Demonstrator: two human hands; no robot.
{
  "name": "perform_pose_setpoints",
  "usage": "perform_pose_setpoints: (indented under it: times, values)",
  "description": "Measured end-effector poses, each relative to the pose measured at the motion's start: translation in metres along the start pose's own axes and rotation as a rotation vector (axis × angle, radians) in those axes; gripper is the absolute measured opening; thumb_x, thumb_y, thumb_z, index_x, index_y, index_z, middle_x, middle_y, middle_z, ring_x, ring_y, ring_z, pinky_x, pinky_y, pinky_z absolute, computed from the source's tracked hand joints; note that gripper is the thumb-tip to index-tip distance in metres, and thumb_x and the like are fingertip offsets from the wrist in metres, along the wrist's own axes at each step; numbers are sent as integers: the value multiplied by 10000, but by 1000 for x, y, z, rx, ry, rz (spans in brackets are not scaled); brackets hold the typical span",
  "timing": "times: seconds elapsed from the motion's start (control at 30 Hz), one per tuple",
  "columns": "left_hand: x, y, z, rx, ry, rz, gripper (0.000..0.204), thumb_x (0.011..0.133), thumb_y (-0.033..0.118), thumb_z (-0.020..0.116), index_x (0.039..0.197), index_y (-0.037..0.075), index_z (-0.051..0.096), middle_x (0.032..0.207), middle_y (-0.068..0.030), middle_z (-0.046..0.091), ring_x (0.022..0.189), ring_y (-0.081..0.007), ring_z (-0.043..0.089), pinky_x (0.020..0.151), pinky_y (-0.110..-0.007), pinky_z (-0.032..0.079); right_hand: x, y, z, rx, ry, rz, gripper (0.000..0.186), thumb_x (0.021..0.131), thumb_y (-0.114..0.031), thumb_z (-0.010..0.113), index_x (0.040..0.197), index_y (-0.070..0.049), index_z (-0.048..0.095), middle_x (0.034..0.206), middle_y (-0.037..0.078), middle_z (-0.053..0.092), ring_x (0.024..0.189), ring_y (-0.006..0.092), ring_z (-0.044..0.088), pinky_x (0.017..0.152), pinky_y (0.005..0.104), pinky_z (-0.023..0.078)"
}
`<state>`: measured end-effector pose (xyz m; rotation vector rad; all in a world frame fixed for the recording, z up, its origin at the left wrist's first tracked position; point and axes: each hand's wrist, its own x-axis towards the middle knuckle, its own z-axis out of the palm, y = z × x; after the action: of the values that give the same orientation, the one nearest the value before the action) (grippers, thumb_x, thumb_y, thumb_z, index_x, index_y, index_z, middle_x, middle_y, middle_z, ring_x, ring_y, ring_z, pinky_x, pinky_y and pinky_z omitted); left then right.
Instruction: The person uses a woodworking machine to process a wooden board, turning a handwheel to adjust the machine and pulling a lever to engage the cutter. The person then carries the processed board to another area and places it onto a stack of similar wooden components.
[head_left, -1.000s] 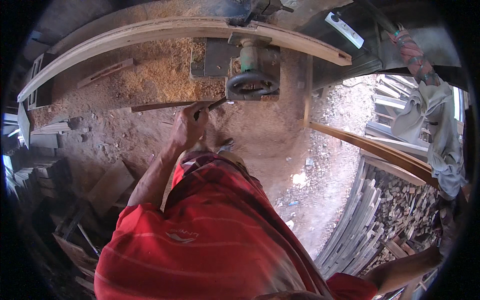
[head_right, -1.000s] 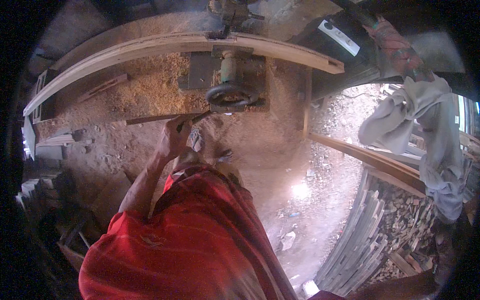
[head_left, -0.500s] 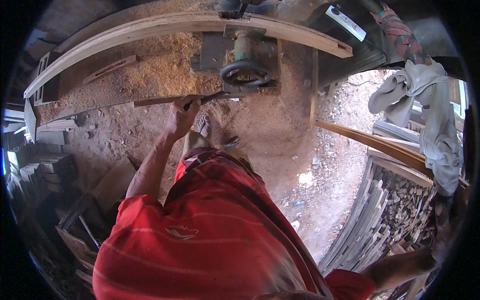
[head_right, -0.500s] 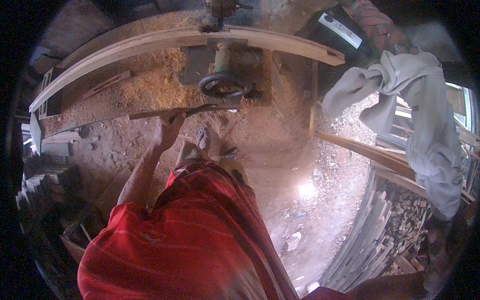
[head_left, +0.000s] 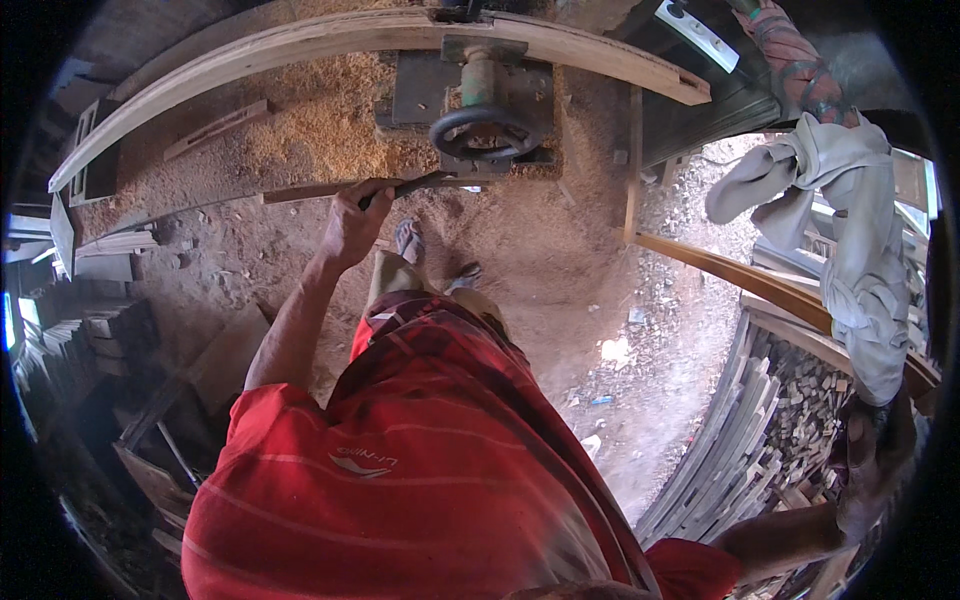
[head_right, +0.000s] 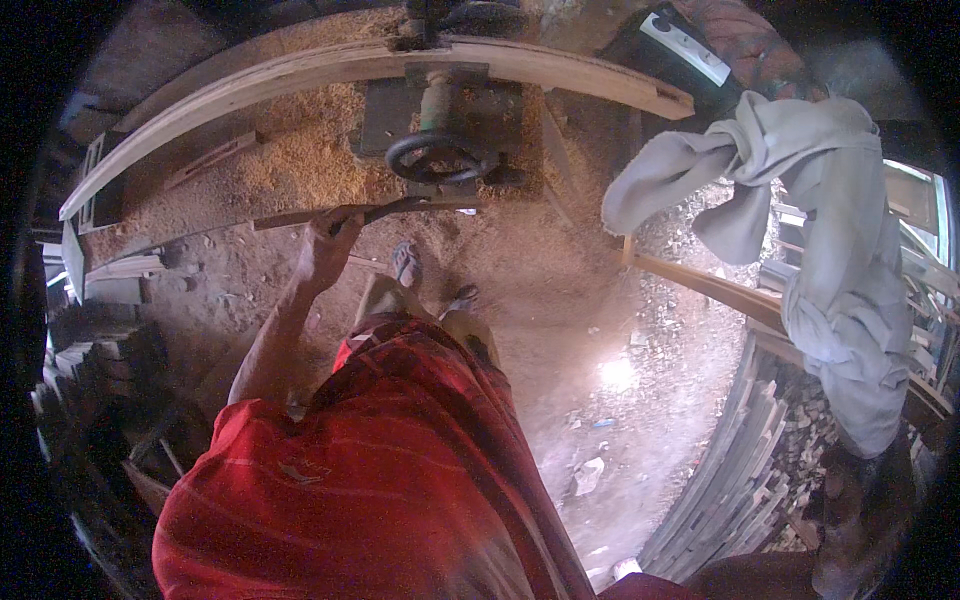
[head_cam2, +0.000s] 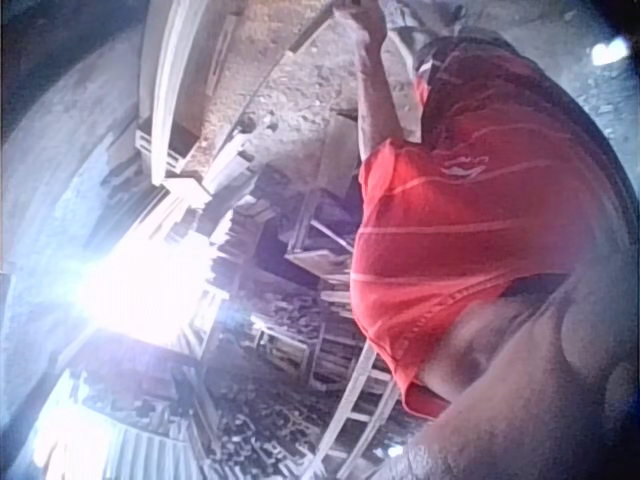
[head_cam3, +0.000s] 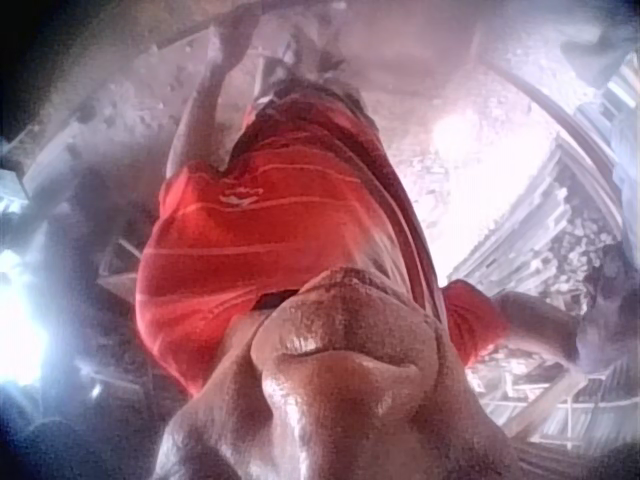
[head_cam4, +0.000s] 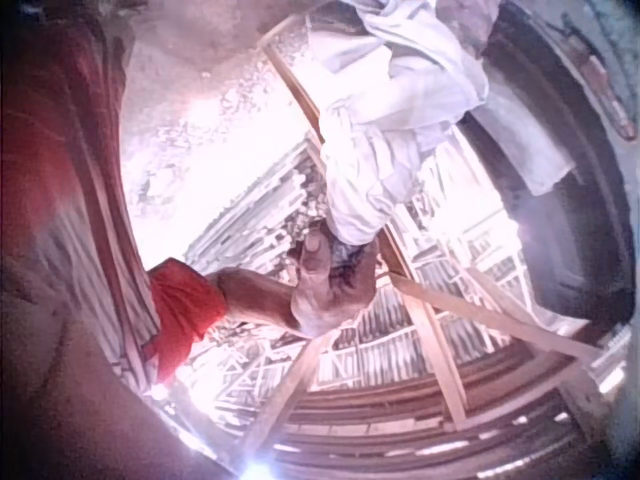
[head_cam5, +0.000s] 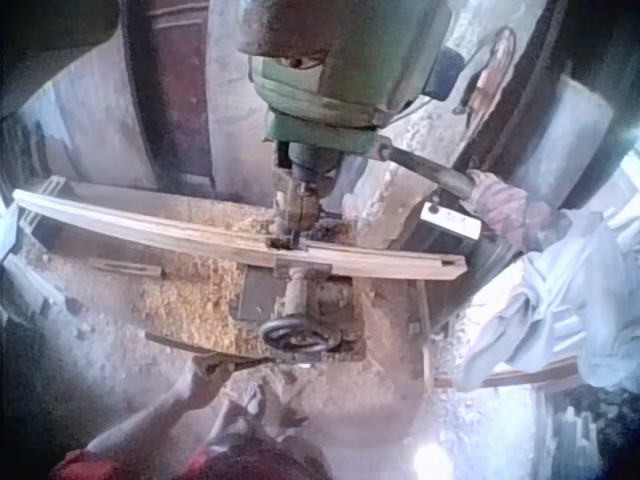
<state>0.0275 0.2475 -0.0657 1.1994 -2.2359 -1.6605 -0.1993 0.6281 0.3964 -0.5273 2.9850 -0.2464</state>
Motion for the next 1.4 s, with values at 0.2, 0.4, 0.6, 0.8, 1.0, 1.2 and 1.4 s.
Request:
perform_pose_setpoints:
  times: [0.2, 0.4, 0.6, 0.8, 1.0, 1.2, 1.4]
  values:
    - [2, -11, 4, -46, 8, 49, 320, 969, 277, 591, 1069, -7, 700, 721, -54, 599, 667, -110, 493, 619, -310, 432, -6, 0, 32, 89, -52, 42, 654, 838, -402, 720, 1315, 8, 540, 821, 16, 589, 522, 51, 457, 432, 213, 379]
    - [2, -4, 4, -38, -7, 60, 320, 973, 278, 589, 1088, 2, 703, 733, -45, 599, 675, -96, 485, 618, -286, 427, -7, -13, 43, 165, -80, 57, 692, 833, -415, 735, 1333, 17, 527, 831, 11, 585, 528, 48, 453, 427, 216, 383]
    - [1, -7, -1, -40, -6, 26, 316, 975, 268, 591, 1103, 1, 701, 769, -41, 634, 707, -96, 513, 646, -293, 446, -10, 55, 39, -167, 188, -302, 717, 853, -437, 727, 1348, 29, 500, 854, 36, 586, 575, 91, 505, 469, 252, 429]
    - [4, -15, 3, -157, -18, 89, 267, 975, 219, 596, 1099, 5, 694, 825, -36, 655, 743, -87, 523, 663, -287, 453, -22, 5, 82, 102, -127, 139, 687, 869, -445, 713, 1319, 32, 505, 855, 54, 581, 598, 113, 524, 518, 259, 445]
    - [1, -6, 3, -187, -67, -13, 229, 974, 185, 582, 1056, -6, 678, 795, -50, 634, 745, -98, 536, 681, -288, 463, -29, -6, 128, 197, -144, 150, 556, 864, -457, 727, 1058, 24, 528, 735, 13, 554, 591, 95, 513, 529, 261, 419]
    - [4, -15, 9, -261, -1, 106, 223, 952, 152, 583, 1061, -11, 689, 737, -48, 627, 669, -105, 543, 616, -300, 451, -28, -14, 155, 202, -191, 126, 546, 879, -511, 699, 969, -1, 525, 707, 13, 550, 589, 99, 513, 535, 270, 412]
    - [7, -17, 3, -267, 27, 89, 209, 936, 130, 592, 1060, 2, 701, 699, -51, 599, 603, -109, 519, 572, -295, 426, -24, 15, 205, 497, -236, 4, 427, 879, -308, 724, 1051, 25, 521, 759, 40, 552, 572, 121, 505, 495, 275, 430]
